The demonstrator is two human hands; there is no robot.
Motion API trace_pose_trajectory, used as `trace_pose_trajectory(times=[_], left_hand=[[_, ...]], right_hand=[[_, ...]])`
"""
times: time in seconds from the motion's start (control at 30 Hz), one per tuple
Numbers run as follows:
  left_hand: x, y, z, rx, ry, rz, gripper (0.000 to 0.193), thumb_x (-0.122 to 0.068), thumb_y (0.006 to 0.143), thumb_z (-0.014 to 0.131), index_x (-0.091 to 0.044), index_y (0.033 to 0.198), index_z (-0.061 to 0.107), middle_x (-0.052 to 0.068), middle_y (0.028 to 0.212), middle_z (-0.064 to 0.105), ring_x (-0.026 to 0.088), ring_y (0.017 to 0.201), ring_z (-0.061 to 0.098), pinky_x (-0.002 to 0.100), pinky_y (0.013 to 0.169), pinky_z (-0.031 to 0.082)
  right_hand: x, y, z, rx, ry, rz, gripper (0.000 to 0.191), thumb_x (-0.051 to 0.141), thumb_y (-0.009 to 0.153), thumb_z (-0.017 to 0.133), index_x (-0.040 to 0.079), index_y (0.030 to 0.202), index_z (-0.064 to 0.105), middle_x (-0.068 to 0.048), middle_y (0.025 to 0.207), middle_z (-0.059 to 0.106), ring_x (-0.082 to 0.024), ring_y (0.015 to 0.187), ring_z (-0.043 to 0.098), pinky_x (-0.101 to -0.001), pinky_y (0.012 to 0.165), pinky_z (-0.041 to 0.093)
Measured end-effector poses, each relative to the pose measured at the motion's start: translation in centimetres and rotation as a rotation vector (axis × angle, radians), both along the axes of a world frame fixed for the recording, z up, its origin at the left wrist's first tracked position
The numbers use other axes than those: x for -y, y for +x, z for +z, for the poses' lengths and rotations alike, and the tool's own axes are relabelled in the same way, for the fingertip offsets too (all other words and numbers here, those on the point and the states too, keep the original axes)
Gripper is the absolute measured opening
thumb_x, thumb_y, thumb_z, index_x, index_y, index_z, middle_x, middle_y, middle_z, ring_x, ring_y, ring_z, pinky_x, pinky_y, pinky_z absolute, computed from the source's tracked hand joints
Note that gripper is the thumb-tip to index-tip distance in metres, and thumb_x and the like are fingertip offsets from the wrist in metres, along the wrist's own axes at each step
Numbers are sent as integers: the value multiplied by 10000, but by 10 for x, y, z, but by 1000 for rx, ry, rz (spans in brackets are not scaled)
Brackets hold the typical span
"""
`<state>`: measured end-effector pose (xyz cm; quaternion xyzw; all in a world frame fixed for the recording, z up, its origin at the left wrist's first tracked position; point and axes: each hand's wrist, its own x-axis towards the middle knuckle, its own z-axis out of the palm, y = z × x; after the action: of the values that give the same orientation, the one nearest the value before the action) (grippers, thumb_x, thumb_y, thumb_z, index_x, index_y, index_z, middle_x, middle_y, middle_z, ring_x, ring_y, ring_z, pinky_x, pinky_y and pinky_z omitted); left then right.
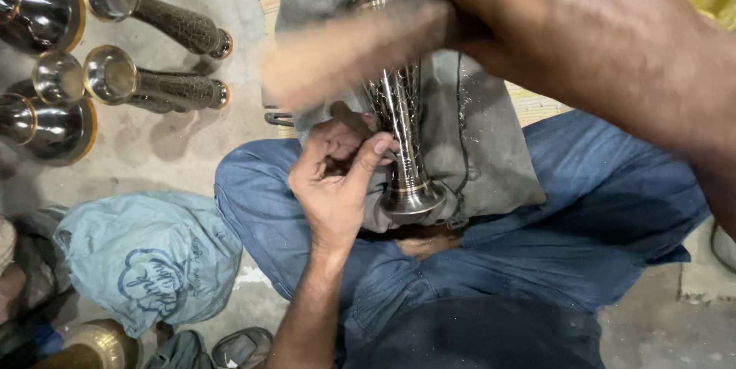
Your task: The person sits cross-legged on the floor and uses a small metal chisel and a wooden mallet to engrave a decorative pattern into a metal vase. The person repeatedly taps the chisel against the vase surface to create the design.
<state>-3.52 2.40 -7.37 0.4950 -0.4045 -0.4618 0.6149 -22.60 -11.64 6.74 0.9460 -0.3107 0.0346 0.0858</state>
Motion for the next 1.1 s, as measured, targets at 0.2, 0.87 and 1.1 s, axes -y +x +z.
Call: trace_pose_trajectory(times=[0.2, 0.87, 1.1], left_hand=[[-12, 4, -12, 59, -98, 145, 226, 48, 1012, 741, 56, 1198, 613, 135, 1034, 719, 182, 937, 723, 311, 877, 612], [-22, 12, 19, -26, 38, 162, 269, -1, 993, 703, 34, 1248, 624, 105, 961, 732, 187, 889, 757, 306, 778, 659], [1, -12, 37, 132, -117, 43, 328, 19, 1009, 709, -4, 1324, 621, 96, 1051, 777, 143, 967, 766, 283, 889, 640]], right_hand=[[-19, 4, -12, -29, -63, 9, 192, 169, 915, 765, 101, 1053, 650, -52, 868, 701, -193, 733, 715, -380, 636, 567], [-157, -18, -94, 570, 406, -311, 531, 36, 601, 792, 72, 1115, 665, -117, 980, 728, -331, 918, 709, -439, 815, 544], [-148, -40, -89, 684, 690, -283, 508, 79, 656, 842, 57, 1132, 665, -136, 1006, 754, -312, 905, 753, -376, 730, 593]])
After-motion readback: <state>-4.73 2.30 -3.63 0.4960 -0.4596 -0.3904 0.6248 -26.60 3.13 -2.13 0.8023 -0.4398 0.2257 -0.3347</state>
